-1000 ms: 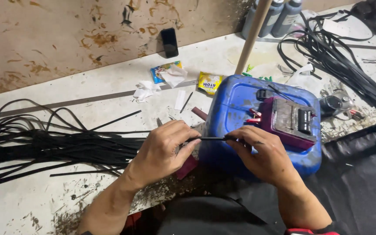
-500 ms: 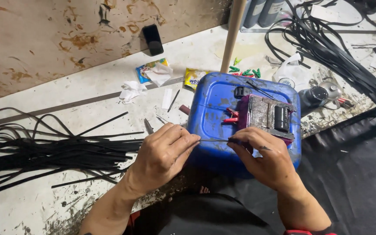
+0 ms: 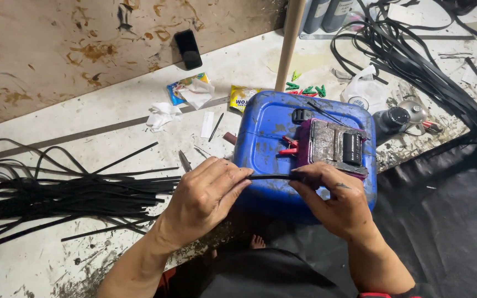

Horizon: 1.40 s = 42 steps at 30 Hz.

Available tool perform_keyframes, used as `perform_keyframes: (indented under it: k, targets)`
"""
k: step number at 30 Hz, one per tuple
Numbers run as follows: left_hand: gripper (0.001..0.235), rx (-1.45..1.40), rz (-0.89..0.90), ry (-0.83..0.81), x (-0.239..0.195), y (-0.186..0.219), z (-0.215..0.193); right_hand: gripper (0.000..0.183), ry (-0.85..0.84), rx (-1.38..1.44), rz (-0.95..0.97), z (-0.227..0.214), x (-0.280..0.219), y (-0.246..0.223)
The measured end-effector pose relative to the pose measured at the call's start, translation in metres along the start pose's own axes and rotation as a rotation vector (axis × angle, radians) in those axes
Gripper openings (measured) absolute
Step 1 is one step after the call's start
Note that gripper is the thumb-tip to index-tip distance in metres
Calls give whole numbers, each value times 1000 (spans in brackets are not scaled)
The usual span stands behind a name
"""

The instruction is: Applying edge dye to leather strips using a manual applicator and hanging them to dry.

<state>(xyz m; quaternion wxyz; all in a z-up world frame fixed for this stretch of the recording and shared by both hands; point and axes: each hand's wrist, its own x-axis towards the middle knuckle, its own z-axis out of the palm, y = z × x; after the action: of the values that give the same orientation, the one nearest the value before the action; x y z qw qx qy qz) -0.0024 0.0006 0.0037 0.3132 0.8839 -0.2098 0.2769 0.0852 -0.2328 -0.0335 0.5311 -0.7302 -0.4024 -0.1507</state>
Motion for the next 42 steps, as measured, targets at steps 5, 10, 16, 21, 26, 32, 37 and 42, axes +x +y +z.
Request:
perform_keyframes:
  k: [5, 10, 16, 21, 26, 32, 37, 42]
  targets:
    - [9, -20, -10, -10, 1, 0, -4, 16, 6, 38, 42, 3, -2, 0]
    - [10, -41, -23, -29, 2, 2, -9, 16, 30, 81, 81, 4, 1, 1]
    - [10, -45, -33, -23, 3, 3, -13, 17, 13, 91, 168, 8, -3, 2]
    - [12, -71, -21, -7, 1, 0, -14, 14, -2, 95, 195, 12, -4, 8]
    - [10, -45, -19, 20, -1, -3, -12, 13, 0, 137, 208, 15, -5, 8]
    - [9, -54, -16, 41, -2, -2, -16, 15, 17, 196, 183, 19, -3, 8]
    - [13, 20, 110, 40, -5, -4, -20, 19, -42, 191, 159, 20, -5, 6]
    - [15, 25, 103, 55, -8, -7, -21, 20, -47, 170, 162, 23, -3, 7]
